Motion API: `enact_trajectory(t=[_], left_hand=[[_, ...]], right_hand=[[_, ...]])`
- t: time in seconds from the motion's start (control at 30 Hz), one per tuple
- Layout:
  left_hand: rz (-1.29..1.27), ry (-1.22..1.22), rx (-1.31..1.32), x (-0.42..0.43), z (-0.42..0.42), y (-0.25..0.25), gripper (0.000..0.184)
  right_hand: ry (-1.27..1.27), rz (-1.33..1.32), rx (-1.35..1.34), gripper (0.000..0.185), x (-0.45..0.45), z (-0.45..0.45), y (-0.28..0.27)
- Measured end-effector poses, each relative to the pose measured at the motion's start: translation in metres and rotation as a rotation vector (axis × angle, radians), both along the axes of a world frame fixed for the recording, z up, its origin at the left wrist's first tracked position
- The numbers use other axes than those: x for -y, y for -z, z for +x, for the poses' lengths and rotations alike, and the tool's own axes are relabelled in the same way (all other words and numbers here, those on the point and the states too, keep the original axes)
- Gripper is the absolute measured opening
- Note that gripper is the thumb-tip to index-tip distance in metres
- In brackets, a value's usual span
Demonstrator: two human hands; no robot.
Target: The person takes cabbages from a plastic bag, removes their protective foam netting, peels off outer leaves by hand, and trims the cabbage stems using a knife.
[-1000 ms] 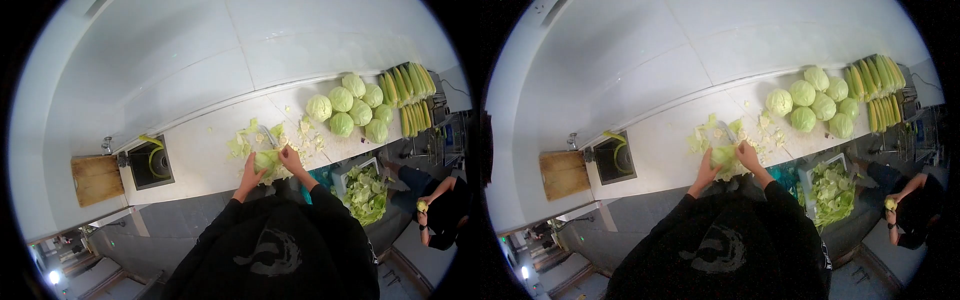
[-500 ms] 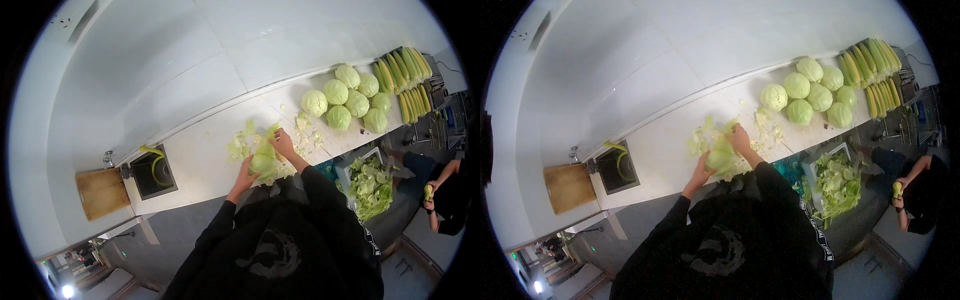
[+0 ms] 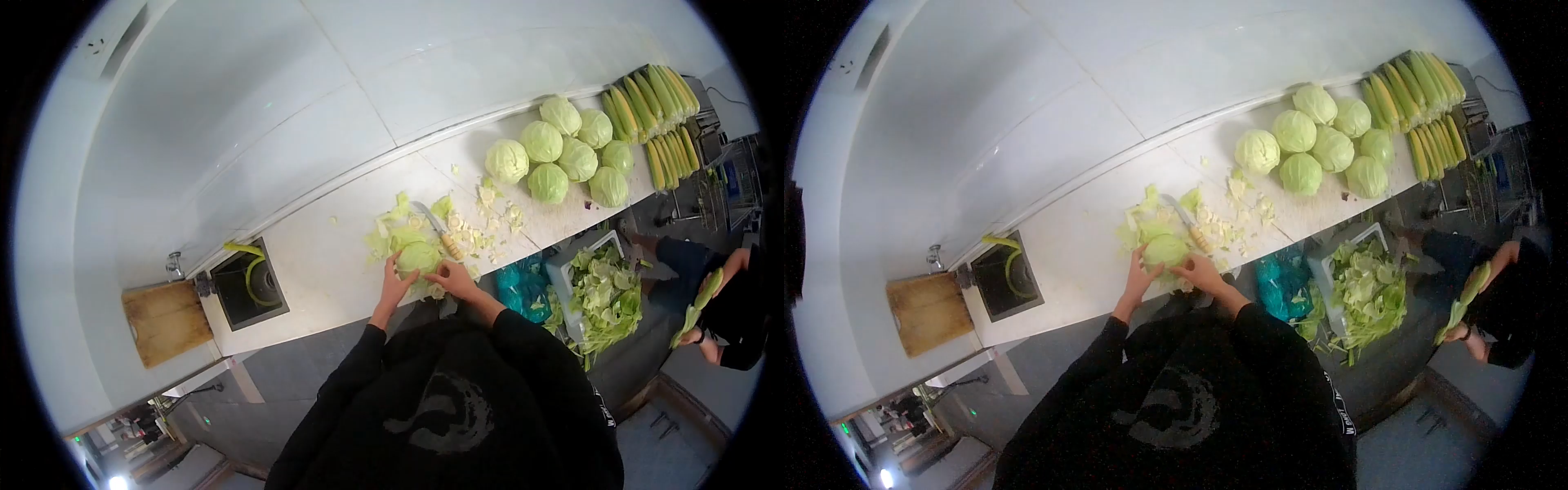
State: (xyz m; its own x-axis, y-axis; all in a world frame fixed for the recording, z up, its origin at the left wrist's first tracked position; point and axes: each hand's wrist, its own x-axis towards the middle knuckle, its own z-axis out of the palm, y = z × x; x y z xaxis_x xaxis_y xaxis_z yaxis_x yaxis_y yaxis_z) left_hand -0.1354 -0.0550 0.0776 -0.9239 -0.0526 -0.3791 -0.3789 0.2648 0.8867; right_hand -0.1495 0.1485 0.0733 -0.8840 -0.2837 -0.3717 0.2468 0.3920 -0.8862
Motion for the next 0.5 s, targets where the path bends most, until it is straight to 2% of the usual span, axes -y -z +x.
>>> enact_trajectory(t=[0.07,0.17,0.27,0.33,0.4,0.5], left_hand=[[0.013,-0.01,0.013,0.001,-0.001,-0.001,0.075],[0.047,-0.038,0.049,-0.002,-0.001,-0.007,0.074],[0.112,-0.074,0.083,-0.004,-0.001,-0.012,0.072],[0.16,-0.106,0.089,-0.004,0.001,-0.012,0.071],[0.11,-0.112,0.032,0.005,0.004,0.014,0.07],[0.117,-0.154,0.066,0.006,0.003,0.0,0.067]], right_hand=[[0.002,-0.048,-0.022,0.035,-0.002,0.0,0.0],[-0.033,0.093,-0.222,0.026,-0.001,0.004,0.004],[0.022,0.112,-0.289,0.019,0.006,0.008,0.011],[0.078,0.087,-0.23,0.02,0.006,0.009,0.034],[0.153,0.027,-0.119,0.02,-0.002,0.009,0.044],[0.291,-0.079,0.07,0.021,-0.011,0.008,0.044]])
